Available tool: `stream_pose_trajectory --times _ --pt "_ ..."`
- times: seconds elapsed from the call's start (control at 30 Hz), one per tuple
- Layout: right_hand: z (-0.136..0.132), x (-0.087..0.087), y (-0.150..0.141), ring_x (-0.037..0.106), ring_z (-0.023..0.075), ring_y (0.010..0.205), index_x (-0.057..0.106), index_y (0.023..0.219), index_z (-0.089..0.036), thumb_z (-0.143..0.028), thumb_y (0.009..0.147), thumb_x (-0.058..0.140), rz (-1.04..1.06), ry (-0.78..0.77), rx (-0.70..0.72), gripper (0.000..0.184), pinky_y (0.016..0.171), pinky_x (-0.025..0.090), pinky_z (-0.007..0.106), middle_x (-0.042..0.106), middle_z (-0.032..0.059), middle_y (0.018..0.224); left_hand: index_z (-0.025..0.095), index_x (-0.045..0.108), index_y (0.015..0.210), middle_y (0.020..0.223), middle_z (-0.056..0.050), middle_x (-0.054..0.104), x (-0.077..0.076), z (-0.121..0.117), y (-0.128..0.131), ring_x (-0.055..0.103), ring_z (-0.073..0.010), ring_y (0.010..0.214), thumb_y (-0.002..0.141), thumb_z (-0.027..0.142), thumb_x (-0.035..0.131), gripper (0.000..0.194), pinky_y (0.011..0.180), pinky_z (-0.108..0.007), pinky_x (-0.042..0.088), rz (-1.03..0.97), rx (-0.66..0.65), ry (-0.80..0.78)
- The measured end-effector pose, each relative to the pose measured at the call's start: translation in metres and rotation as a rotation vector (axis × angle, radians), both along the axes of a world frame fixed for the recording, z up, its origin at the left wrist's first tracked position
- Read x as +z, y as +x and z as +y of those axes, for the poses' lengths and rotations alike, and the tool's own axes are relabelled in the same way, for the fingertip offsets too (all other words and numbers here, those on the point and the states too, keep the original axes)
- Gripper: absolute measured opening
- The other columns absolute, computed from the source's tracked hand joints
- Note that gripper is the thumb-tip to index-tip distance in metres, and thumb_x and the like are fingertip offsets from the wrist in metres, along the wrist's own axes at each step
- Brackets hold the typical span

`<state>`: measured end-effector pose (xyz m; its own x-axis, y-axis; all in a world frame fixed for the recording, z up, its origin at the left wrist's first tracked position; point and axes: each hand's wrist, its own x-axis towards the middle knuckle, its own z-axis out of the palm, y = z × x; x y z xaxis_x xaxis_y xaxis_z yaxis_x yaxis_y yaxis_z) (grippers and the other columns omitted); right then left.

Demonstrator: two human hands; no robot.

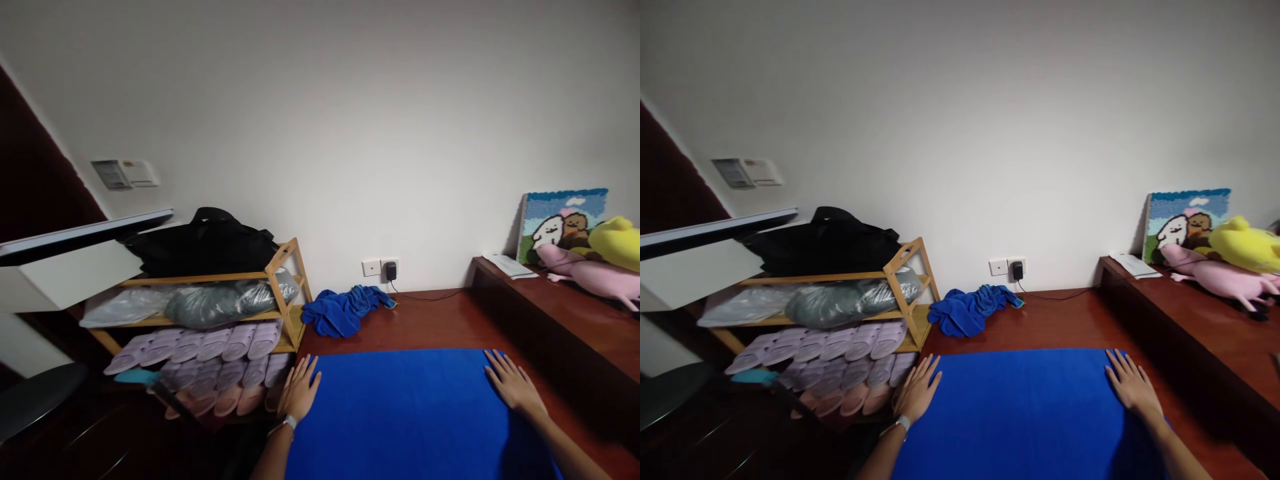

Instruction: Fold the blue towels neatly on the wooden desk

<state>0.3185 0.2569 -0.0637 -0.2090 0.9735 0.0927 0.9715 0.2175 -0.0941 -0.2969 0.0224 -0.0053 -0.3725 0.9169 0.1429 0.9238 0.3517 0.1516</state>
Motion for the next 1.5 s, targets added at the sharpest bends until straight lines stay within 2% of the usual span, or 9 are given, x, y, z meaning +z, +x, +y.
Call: stream_pose_trajectory --times 0.2,0.37,0.5,0.7,0.9,1.17,1.5 --pt "-0.002 0.005 -0.001 0.031 0.0291 0.159 0.041 0.164 -0.024 -0.051 0.101 0.023 0.003 0.003 0.01 0.071 0.127 0.032 0.055 0.038 0.0041 0.17 0.024 0.043 0.162 0.171 -0.006 0.038 0.004 0.0 0.001 0.033 -0.0233 0.159 0.107 0.045 0.036 0.059 0.131 -0.048 0.024 0.003 0.004 -0.036" --pt "-0.003 0.008 -0.002 0.027 0.0291 0.16 0.039 0.165 -0.021 -0.051 0.101 0.023 -0.01 -0.021 0.002 0.072 0.128 0.03 0.054 0.035 0.0045 0.171 0.025 0.041 0.163 0.172 -0.005 0.037 0.003 0.0 0.001 0.033 -0.0225 0.159 0.107 0.047 0.035 0.06 0.131 -0.047 0.025 0.009 0.011 -0.05" --pt "-0.002 0.005 -0.001 0.03 0.0296 0.159 0.041 0.164 -0.023 -0.051 0.101 0.023 0.005 -0.014 0.001 0.071 0.127 0.032 0.055 0.037 0.005 0.171 0.025 0.041 0.163 0.172 -0.005 0.037 0.0 0.001 -0.001 0.033 -0.0226 0.159 0.107 0.046 0.035 0.06 0.131 -0.047 0.024 0.01 0.009 -0.042" --pt "0.001 0.0 0.0 0.026 0.0296 0.16 0.039 0.165 -0.022 -0.052 0.101 0.021 -0.018 -0.012 -0.003 0.073 0.128 0.031 0.054 0.034 0.004 0.172 0.027 0.042 0.163 0.171 -0.005 0.039 -0.002 0.001 -0.002 0.034 -0.023 0.159 0.108 0.046 0.036 0.059 0.131 -0.047 0.026 0.018 0.009 -0.03" --pt "0.003 -0.004 0.002 0.029 0.0293 0.159 0.042 0.163 -0.025 -0.051 0.1 0.023 -0.011 0.006 0.019 0.071 0.126 0.032 0.056 0.037 0.0037 0.171 0.026 0.041 0.163 0.171 -0.006 0.038 -0.003 0.001 -0.002 0.034 -0.0238 0.159 0.107 0.046 0.035 0.059 0.131 -0.049 0.025 0.011 0.006 -0.028" --pt "0.004 -0.008 0.002 0.027 0.0282 0.16 0.038 0.165 -0.024 -0.05 0.102 0.021 -0.035 0.001 0.015 0.07 0.127 0.03 0.054 0.034 0.004 0.172 0.026 0.042 0.163 0.171 -0.006 0.038 0.001 0.0 -0.001 0.034 -0.0235 0.159 0.107 0.046 0.036 0.059 0.131 -0.048 0.025 -0.006 0.009 -0.032" --pt "0.001 0.0 -0.002 0.024 0.0271 0.162 0.034 0.166 -0.025 -0.051 0.101 0.017 -0.045 -0.045 -0.014 0.072 0.129 0.026 0.053 0.03 0.0032 0.174 0.025 0.041 0.163 0.172 -0.006 0.036 0.002 0.0 -0.001 0.033 -0.0231 0.159 0.107 0.047 0.034 0.06 0.131 -0.048 0.025 -0.012 0.006 -0.046"
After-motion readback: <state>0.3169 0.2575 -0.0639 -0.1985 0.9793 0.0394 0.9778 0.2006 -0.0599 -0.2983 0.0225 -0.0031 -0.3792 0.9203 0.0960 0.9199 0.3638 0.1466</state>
